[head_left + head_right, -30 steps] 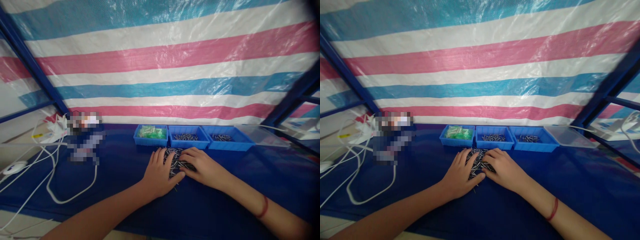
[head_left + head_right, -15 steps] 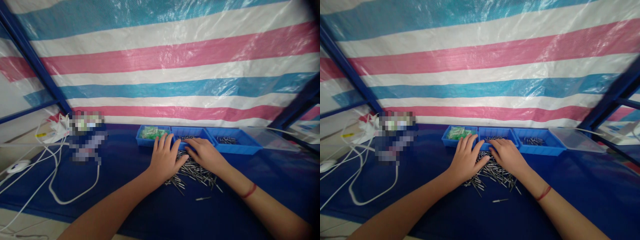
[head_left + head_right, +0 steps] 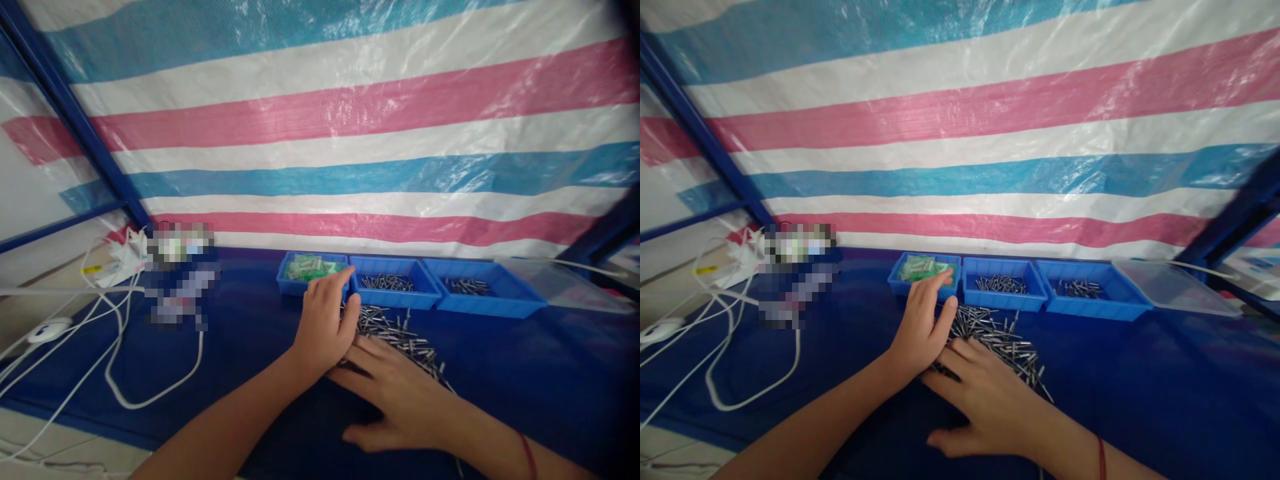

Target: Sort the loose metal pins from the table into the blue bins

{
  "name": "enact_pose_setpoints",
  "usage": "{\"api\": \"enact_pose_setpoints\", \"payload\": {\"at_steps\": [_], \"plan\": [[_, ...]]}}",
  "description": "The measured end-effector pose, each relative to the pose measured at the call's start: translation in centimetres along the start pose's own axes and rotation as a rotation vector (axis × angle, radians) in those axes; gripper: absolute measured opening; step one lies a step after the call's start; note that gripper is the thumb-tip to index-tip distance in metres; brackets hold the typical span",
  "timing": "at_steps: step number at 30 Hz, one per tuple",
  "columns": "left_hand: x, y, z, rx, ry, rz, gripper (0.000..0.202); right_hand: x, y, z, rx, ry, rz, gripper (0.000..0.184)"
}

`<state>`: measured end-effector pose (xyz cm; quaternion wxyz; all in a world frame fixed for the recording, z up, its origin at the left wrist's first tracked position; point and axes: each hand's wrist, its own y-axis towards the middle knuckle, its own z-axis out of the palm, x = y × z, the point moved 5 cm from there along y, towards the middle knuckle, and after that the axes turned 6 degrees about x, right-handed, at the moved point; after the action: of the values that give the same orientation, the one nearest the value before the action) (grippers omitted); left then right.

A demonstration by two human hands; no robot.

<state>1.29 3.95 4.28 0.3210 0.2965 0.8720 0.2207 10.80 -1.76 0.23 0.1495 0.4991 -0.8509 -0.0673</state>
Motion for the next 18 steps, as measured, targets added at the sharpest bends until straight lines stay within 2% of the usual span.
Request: {"api": "enact_pose_setpoints", "payload": {"at_steps": [1, 3, 5, 7, 9, 11, 14, 18], "plan": [[-0.3, -0.1, -0.1, -0.003, -0.03, 0.034, 0.033, 0.2, 0.0, 0.2, -0.015, -0.007, -0.016, 0.043], [-1.4, -0.5, -0.3, -0.003, -0.084, 0.148, 0.028, -0.2, -0.2, -0.1, -0.131, -0.034, -0.021, 0.026], [-3.5, -1.4, -0.2, 0.01, -0.095, 0.351, 0.025, -1.4, -0.7, -1.2, -0.296, -0.029, 0.033, 0.017], [-6.0, -2.8, 1.0, 0.134, -0.073, 0.569, 0.023, -3.1, -1.4, -2.6, -0.452, 0.02, 0.129, 0.018], [-8.1, -4.4, 2.9, 0.34, -0.033, 0.754, 0.027, -4.6, -2.0, -3.9, -0.565, 0.053, 0.211, 0.016], [-9.0, -5.7, 4.6, 0.475, 0.046, 0.817, 0.032, -5.6, -2.4, -4.9, -0.64, 0.037, 0.235, 0.013], [-9.0, -6.8, 6.2, 0.541, 0.116, 0.85, 0.037, -6.4, -2.6, -5.4, -0.654, 0.006, 0.24, 0.012], [-8.5, -7.0, 6.5, 0.571, 0.147, 0.84, 0.031, -6.4, -2.7, -5.3, -0.633, -0.016, 0.216, 0.011]]}}
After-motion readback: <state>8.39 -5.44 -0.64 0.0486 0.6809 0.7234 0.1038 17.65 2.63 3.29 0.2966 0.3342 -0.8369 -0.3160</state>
